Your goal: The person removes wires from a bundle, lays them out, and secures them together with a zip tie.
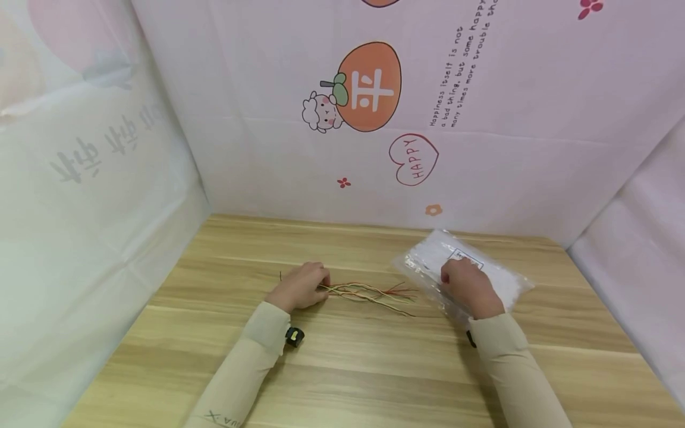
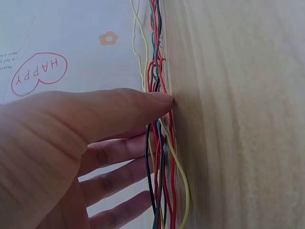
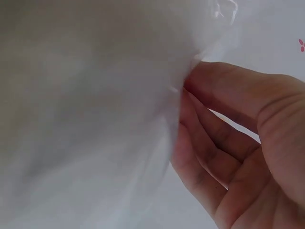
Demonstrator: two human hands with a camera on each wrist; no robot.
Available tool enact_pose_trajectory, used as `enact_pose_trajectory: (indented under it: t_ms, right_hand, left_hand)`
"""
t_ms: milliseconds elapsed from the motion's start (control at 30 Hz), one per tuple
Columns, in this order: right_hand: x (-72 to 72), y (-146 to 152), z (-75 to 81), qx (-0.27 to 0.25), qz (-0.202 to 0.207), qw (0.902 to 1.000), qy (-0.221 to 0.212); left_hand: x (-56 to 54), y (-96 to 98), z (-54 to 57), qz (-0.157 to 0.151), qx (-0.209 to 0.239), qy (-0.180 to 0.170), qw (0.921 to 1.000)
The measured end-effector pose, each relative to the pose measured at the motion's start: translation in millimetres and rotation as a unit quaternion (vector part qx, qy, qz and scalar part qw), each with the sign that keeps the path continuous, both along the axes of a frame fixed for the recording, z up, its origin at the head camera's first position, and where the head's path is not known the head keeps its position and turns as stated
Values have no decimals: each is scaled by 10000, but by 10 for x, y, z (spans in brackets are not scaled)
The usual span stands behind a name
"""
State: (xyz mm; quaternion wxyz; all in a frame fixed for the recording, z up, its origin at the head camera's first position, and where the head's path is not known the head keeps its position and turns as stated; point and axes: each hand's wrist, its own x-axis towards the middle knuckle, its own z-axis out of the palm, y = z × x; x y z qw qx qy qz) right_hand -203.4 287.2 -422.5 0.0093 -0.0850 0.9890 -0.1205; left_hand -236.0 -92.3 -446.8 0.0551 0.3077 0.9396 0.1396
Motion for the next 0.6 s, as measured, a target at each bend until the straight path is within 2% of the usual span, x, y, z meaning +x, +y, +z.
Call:
enact_pose_trajectory:
  t_ms: [433,600]
  right_hand:
    - [-4,19,-83,114,24,9999,20]
    - [8,32,-42,99,109,9998,137]
  left_hand:
    - [-4,-7,-16,36,26,-13,10000]
    - [-6,-11,-19,44,49,0,10000]
